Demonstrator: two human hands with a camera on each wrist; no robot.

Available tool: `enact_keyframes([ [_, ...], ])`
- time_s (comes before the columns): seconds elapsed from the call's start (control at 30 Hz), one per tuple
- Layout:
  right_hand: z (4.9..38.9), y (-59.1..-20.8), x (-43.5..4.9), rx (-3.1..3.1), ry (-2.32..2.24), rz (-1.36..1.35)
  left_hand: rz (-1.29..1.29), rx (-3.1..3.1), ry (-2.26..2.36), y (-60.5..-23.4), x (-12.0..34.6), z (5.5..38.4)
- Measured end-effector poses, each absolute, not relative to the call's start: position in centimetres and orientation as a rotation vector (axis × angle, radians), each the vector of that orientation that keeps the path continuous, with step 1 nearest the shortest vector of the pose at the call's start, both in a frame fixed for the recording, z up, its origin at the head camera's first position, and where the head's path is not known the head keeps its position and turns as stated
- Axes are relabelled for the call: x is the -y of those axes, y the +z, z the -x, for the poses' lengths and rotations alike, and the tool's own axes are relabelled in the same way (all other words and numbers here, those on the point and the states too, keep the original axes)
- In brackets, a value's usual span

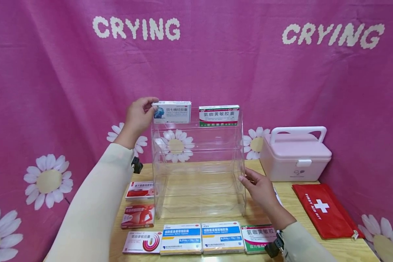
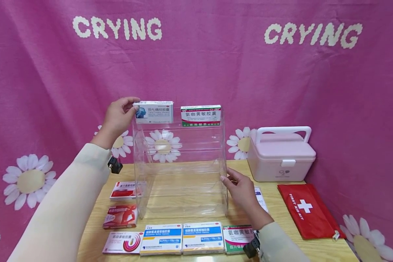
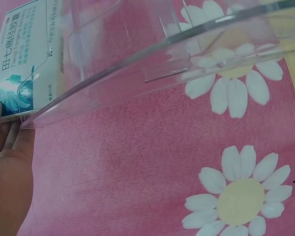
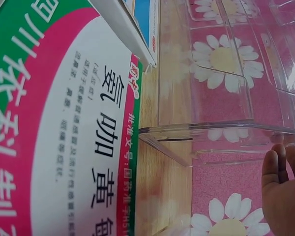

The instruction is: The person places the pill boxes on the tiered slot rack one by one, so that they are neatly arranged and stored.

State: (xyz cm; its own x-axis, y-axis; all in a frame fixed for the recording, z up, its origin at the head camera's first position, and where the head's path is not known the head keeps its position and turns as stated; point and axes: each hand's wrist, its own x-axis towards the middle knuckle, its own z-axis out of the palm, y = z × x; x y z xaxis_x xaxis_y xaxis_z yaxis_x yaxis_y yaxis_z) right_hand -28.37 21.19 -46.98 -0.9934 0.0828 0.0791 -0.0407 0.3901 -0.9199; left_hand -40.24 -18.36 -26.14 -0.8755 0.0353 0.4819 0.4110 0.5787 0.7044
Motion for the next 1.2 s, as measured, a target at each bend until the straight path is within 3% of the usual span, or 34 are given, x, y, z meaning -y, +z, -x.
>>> enact_keyframes([
  [1.2, 28.22, -47.07, -21.17, 2.527, 1.648, 0.037, 0.424, 2.504, -0.927, -26.92, 18.1, 39.74],
])
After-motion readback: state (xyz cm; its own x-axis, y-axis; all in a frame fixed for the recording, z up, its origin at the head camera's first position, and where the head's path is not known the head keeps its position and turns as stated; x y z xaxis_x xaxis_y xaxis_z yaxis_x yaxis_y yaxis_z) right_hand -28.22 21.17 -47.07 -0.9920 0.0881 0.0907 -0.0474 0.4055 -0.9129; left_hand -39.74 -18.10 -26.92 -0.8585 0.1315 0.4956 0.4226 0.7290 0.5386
